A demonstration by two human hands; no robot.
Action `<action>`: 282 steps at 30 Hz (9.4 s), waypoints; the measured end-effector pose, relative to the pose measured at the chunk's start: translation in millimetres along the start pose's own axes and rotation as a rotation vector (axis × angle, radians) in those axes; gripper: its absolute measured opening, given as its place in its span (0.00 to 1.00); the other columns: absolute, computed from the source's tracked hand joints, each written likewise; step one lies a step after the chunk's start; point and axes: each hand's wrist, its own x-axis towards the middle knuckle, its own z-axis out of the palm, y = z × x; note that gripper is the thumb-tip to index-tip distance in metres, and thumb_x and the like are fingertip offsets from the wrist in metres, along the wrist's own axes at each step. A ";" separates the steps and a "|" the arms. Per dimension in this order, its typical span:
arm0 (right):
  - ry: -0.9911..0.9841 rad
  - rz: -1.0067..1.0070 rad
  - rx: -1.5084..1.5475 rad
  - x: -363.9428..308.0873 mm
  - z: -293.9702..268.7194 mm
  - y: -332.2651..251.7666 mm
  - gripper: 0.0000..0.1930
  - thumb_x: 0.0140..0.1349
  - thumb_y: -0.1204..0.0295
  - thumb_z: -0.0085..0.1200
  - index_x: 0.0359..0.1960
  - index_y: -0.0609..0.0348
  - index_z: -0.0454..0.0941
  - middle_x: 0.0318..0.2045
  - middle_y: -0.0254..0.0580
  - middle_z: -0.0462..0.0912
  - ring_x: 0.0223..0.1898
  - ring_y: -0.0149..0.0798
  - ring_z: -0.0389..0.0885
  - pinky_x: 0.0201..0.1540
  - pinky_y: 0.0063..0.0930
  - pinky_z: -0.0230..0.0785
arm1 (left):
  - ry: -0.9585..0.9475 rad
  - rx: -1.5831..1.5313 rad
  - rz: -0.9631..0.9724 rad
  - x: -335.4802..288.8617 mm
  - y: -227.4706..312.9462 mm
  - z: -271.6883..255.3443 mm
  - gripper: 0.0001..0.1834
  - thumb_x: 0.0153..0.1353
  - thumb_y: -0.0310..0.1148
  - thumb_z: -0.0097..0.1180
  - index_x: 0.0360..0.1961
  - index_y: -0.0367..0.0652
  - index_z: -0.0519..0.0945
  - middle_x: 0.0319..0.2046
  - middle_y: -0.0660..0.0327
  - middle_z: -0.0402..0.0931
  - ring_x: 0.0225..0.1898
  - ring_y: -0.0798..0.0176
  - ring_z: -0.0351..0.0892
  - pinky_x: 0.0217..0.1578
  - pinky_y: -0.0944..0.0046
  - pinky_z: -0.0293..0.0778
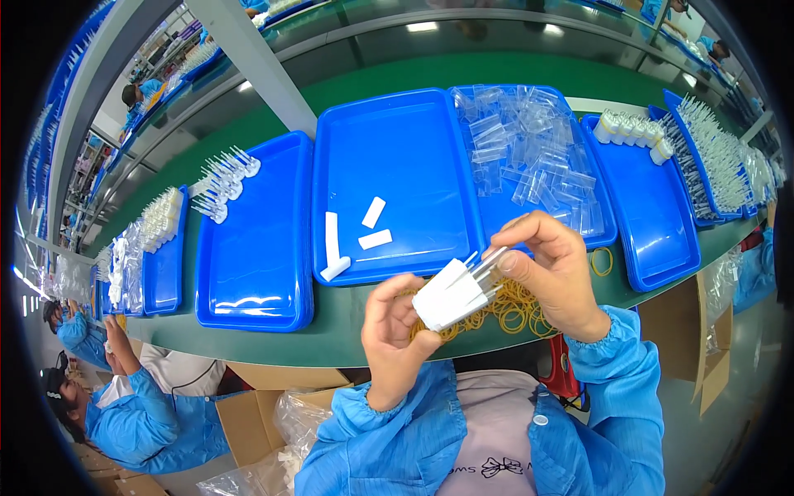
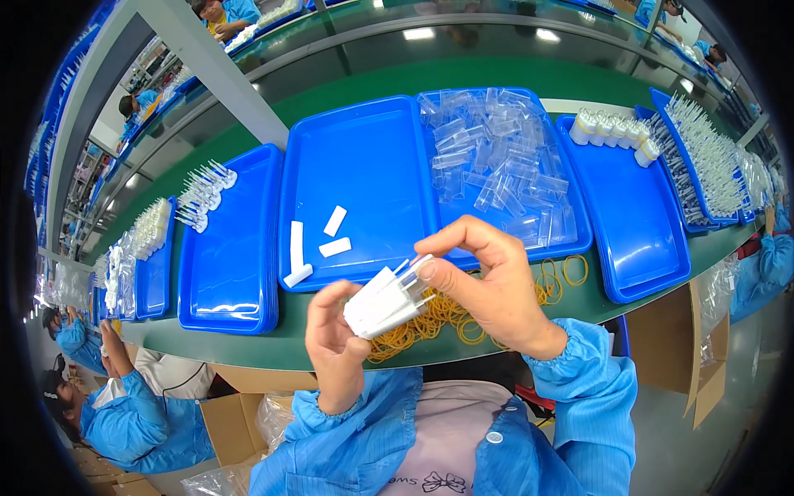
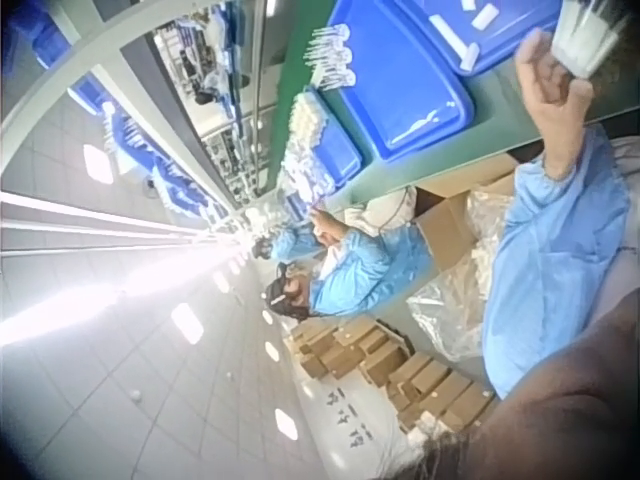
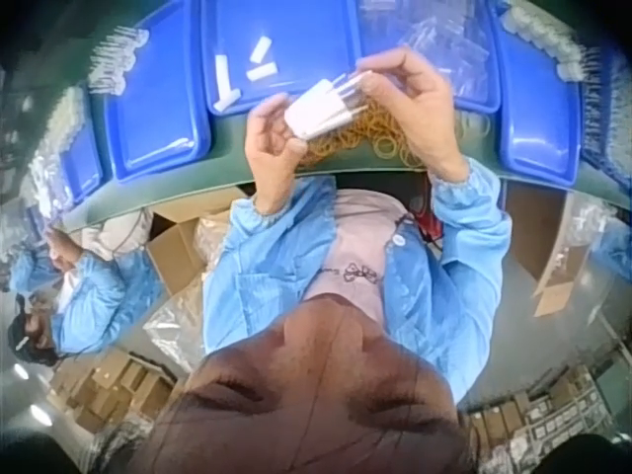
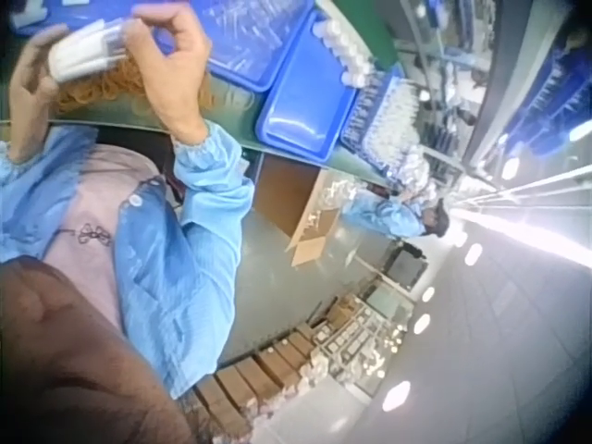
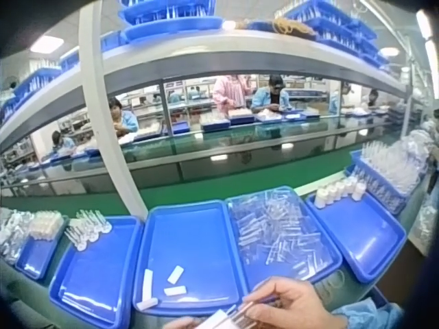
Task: The person assembles plastic components by attaching white pieces and transparent sleeves onto a base by hand, wraps a rubber band around the assembled unit, and places it onto a tray.
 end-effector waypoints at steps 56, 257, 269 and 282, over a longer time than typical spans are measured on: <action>0.013 -0.215 -0.839 52.3 -73.1 11.6 0.12 0.47 0.73 0.63 0.36 0.56 0.80 0.36 0.41 0.81 0.43 0.42 0.77 0.47 0.35 0.65 | 0.085 -0.109 -0.038 -5.1 -0.2 -15.6 0.22 0.51 0.26 0.66 0.47 0.33 0.73 0.45 0.59 0.68 0.47 0.61 0.75 0.50 0.61 0.72; 0.093 -0.322 -0.355 -23.9 -24.1 -10.3 0.08 0.51 0.73 0.64 0.31 0.59 0.78 0.30 0.37 0.81 0.43 0.40 0.73 0.49 0.35 0.64 | -0.003 0.001 0.021 -1.9 -5.1 13.3 0.27 0.50 0.22 0.65 0.52 0.30 0.72 0.52 0.53 0.67 0.54 0.56 0.72 0.56 0.57 0.70; 0.051 -0.320 -0.388 -39.0 -6.9 -13.1 0.08 0.46 0.74 0.67 0.26 0.56 0.80 0.29 0.35 0.82 0.40 0.42 0.75 0.52 0.43 0.61 | -0.027 0.086 0.081 -11.6 -0.4 18.9 0.23 0.46 0.20 0.68 0.46 0.32 0.76 0.47 0.55 0.69 0.50 0.57 0.74 0.53 0.59 0.75; -0.119 -0.290 -0.504 -9.1 -19.1 -20.8 0.07 0.52 0.73 0.60 0.34 0.57 0.83 0.38 0.41 0.80 0.42 0.40 0.75 0.46 0.32 0.65 | 0.043 -0.056 0.004 -6.3 -2.2 14.1 0.26 0.48 0.13 0.59 0.52 0.30 0.71 0.49 0.54 0.68 0.53 0.55 0.72 0.54 0.56 0.71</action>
